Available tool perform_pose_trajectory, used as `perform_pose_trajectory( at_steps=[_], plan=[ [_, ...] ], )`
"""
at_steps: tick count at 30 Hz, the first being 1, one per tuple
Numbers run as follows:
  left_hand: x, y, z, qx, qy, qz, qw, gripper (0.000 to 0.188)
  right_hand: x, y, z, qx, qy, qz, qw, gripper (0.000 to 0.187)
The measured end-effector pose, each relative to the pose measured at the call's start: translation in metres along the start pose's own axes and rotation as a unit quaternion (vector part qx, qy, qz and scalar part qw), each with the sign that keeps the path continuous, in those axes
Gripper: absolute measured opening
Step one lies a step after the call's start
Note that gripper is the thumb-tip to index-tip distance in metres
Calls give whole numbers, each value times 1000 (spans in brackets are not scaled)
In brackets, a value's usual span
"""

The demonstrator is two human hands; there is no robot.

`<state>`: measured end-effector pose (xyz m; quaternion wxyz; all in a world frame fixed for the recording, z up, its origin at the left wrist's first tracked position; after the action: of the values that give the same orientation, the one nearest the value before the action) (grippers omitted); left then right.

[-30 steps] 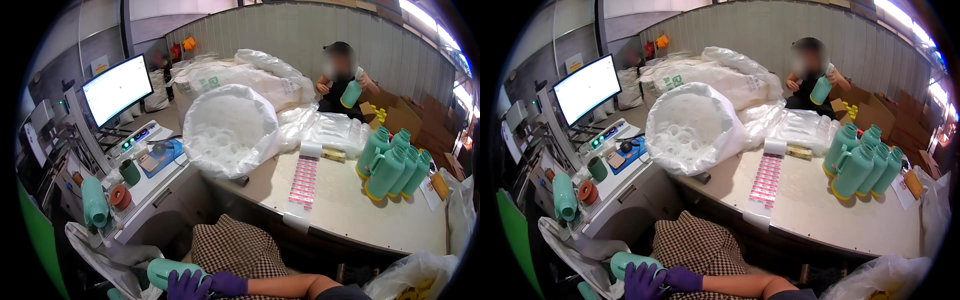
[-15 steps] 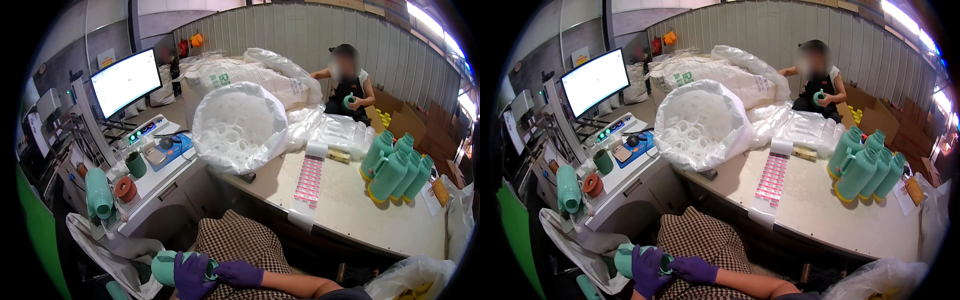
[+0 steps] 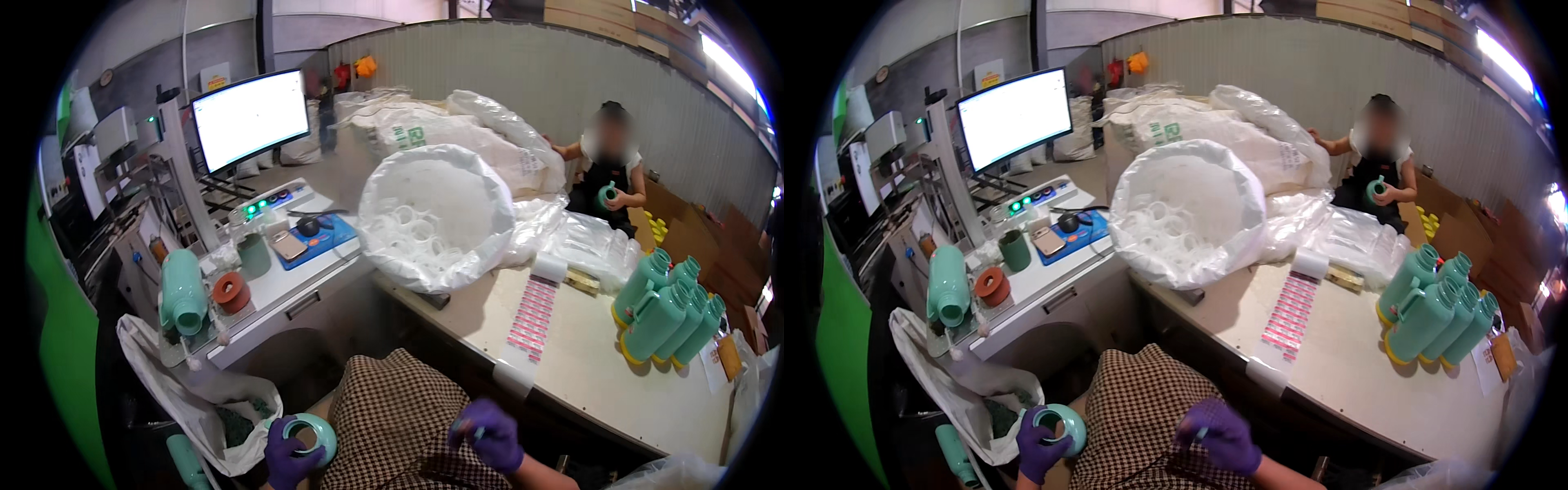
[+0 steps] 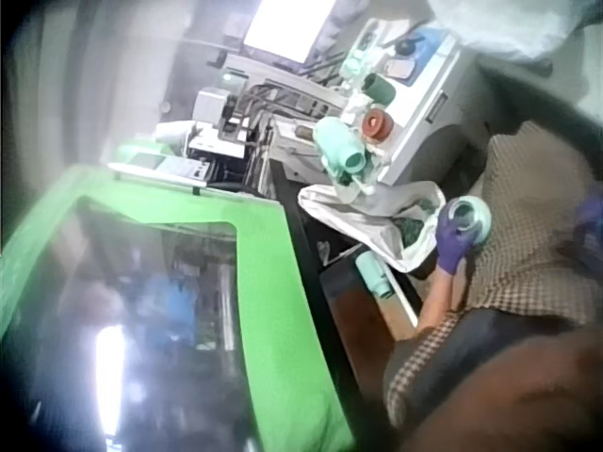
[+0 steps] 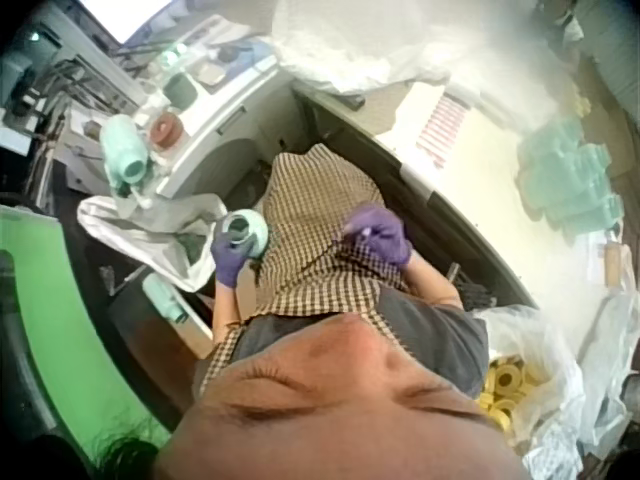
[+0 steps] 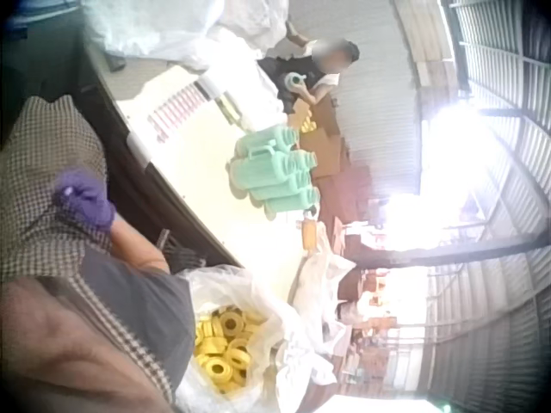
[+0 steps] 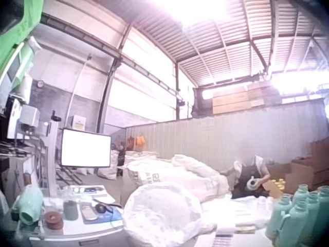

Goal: The person assembles light green plastic pitchers by attaching yellow lids and inserting white straws. They handle the pitchers one at a time, placing the finished units on a nearby table.

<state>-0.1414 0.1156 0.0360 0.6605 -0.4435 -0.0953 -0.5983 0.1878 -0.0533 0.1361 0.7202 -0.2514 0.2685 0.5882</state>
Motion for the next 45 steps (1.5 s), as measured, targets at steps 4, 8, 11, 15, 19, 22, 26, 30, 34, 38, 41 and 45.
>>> perform_pose_trajectory(
  at_steps=[4,8,11,15,19,22,26,30,34,38,41,45],
  plan=[
    [30,4,-11,-9,29,49,998,38,17,2,29,129,-32,-91,987,36],
    [67,11,2,-39,97,38,994,37,49,149,87,-159,-126,-140,969,58],
    [64,15,-3,-110,113,12,987,47,68,263,126,-251,-236,-203,916,76],
    [70,-6,9,-67,95,79,990,64,93,266,162,-255,-242,-273,896,73],
    [45,-27,-14,0,-19,139,990,81,118,167,209,-208,-220,-375,876,32],
    [18,-16,-21,-2,-46,92,995,89,156,56,255,-110,-128,-461,871,13],
    [32,7,10,-31,14,88,996,82,237,-82,283,-59,100,-636,763,39],
    [52,12,29,-36,73,96,992,74,294,-116,267,-156,305,-512,788,39],
    [40,8,14,-10,59,115,992,79,257,-141,286,-86,288,-566,767,31],
    [22,7,5,11,-9,103,995,77,202,-172,297,-23,124,-783,609,16],
    [10,7,-1,10,-12,85,996,87,147,-141,288,21,-96,-742,664,9],
    [-2,-1,-3,11,-61,16,998,108,131,-19,211,-61,-73,-431,897,14]
  ],
)
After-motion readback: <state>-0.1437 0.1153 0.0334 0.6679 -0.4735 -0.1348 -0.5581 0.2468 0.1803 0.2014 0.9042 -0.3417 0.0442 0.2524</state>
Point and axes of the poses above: each hand's wrist, its own z-axis towards the middle knuckle, its own y-axis out of the palm, x = y × z, the point moved 8 cm from there along z, towards the middle knuckle, and after that the axes turned 8 degrees about -z, right-handed, at the moved point
